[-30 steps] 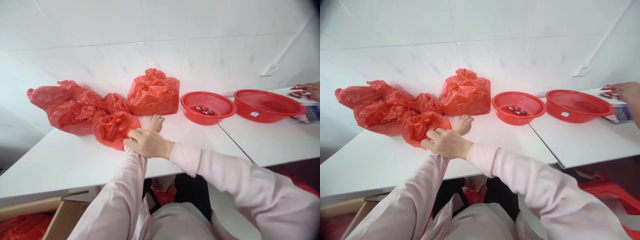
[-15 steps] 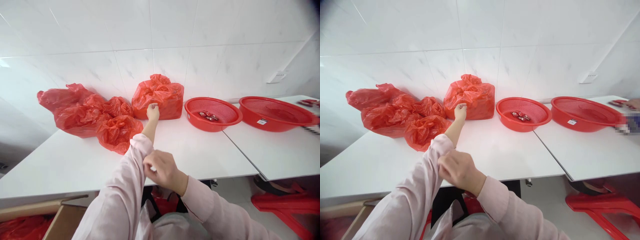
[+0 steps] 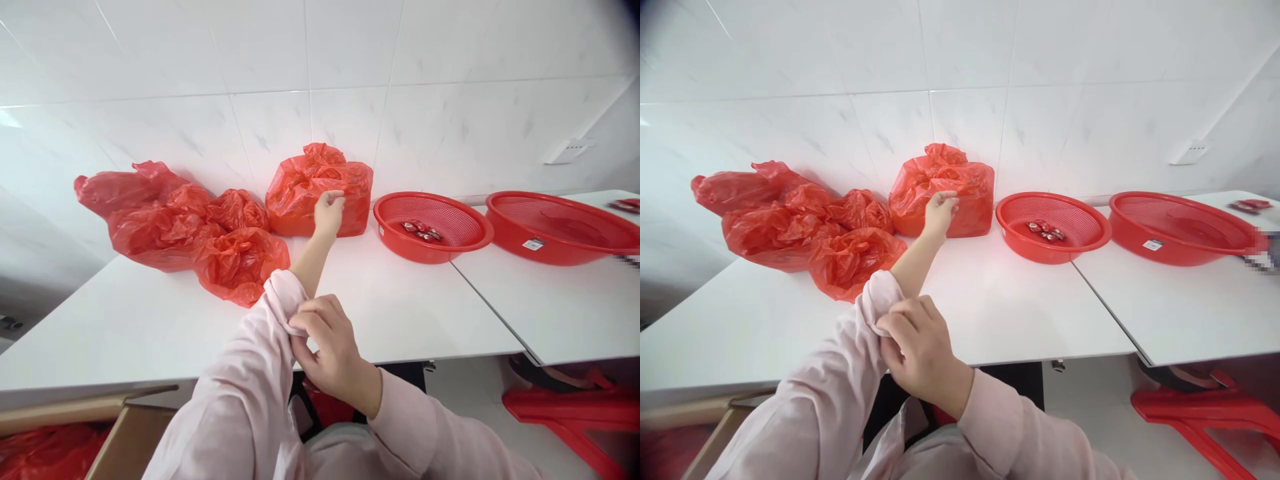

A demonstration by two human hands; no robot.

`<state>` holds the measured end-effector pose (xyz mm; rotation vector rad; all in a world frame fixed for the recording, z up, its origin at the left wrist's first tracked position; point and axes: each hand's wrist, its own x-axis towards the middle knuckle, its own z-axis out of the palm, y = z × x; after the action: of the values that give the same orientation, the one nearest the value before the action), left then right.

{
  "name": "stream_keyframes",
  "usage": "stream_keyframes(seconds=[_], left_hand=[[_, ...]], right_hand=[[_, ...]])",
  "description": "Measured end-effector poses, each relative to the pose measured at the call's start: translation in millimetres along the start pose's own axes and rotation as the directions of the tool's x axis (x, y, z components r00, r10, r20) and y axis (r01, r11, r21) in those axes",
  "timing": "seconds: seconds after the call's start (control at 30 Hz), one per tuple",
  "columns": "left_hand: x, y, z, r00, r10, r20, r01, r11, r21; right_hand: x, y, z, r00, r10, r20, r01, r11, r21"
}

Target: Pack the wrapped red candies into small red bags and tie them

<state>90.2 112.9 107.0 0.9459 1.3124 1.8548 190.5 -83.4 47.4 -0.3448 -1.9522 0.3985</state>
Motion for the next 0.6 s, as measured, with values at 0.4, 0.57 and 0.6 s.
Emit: stream_keyframes(seconds=[0.4, 0.57, 0.6], left_hand=[[-2, 28, -26.1, 0.955, -0.295, -0.014, 0.262, 0.867, -0.423], [-93, 29, 0.7, 0.876, -0.234, 0.421, 0.389, 0.860, -0.330], [-121, 28, 5.8, 0.784, -0.203, 0.587, 0.421, 0.868, -0.263]], right_hand=[[-61, 19, 33, 0.990, 0.140, -0.023, -0.136, 0.984, 0.111], [-67, 23, 18, 0.715, 0.450, 0.535, -0.698, 0.430, 0.572], [-64, 27, 13, 0.651, 0.439, 0.619, -0.756, 0.303, 0.580]])
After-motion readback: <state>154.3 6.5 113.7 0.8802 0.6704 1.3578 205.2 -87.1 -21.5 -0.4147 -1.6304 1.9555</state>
